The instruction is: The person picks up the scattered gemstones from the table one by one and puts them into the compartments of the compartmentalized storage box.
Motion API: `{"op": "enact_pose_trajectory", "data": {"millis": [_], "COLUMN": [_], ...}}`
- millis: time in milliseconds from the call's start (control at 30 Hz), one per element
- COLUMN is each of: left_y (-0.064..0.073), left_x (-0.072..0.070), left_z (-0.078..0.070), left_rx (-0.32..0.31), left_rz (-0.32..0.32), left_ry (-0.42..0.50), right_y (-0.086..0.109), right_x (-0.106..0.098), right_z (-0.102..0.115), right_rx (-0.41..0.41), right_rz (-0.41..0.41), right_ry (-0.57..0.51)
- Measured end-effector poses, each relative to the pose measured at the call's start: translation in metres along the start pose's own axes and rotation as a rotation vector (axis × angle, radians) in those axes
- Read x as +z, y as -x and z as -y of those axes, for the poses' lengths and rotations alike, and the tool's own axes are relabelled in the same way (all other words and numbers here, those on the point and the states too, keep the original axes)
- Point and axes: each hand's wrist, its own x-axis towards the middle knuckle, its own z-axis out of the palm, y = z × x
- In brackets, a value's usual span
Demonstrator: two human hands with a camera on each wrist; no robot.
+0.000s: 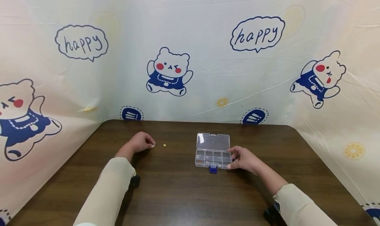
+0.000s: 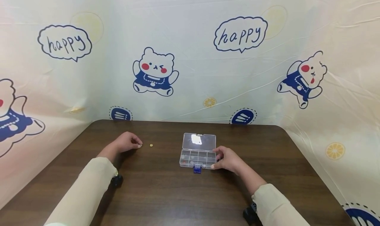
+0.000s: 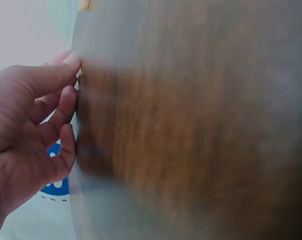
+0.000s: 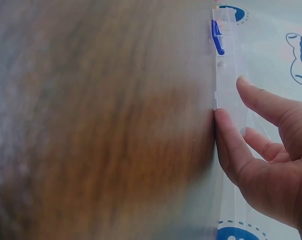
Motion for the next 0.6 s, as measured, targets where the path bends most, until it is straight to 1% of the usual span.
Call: {"op": "enact_pose_trajectory", "data": {"millis": [100, 200, 400, 433, 533, 600], "left_y": [0.002, 0.004, 0.01, 0.011, 0.011, 0.011], "left_x": [0.001, 0.002, 0.005, 0.005, 0.006, 0.006], "left_z": [0.0, 0.001, 0.002, 0.002, 0.0, -0.002], "left_rx": [0.004, -0.007, -0.025, -0.016, -0.023, -0.011], "left_rz": [-0.009, -0.019, -0.004, -0.004, -0.01, -0.016], "left_ry": [0.032, 0.071, 0.12, 0.123, 0.149, 0.157], "right_y": [0.0, 0.0, 0.001, 0.001, 0.001, 0.001], "right_x": [0.0, 0.0, 0.003, 0.003, 0.002, 0.001], "right_z": [0.0, -0.001, -0.002, -0.001, -0.001, 0.0], "right_rx": [0.007, 0.006, 0.0, -0.001, -0.001, 0.002], "right_rz": [-0.002, 0.0, 0.001, -0.002, -0.007, -0.011], "right_ry": [-0.004, -0.007, -0.015, -0.016, -0.017, -0.02]}}
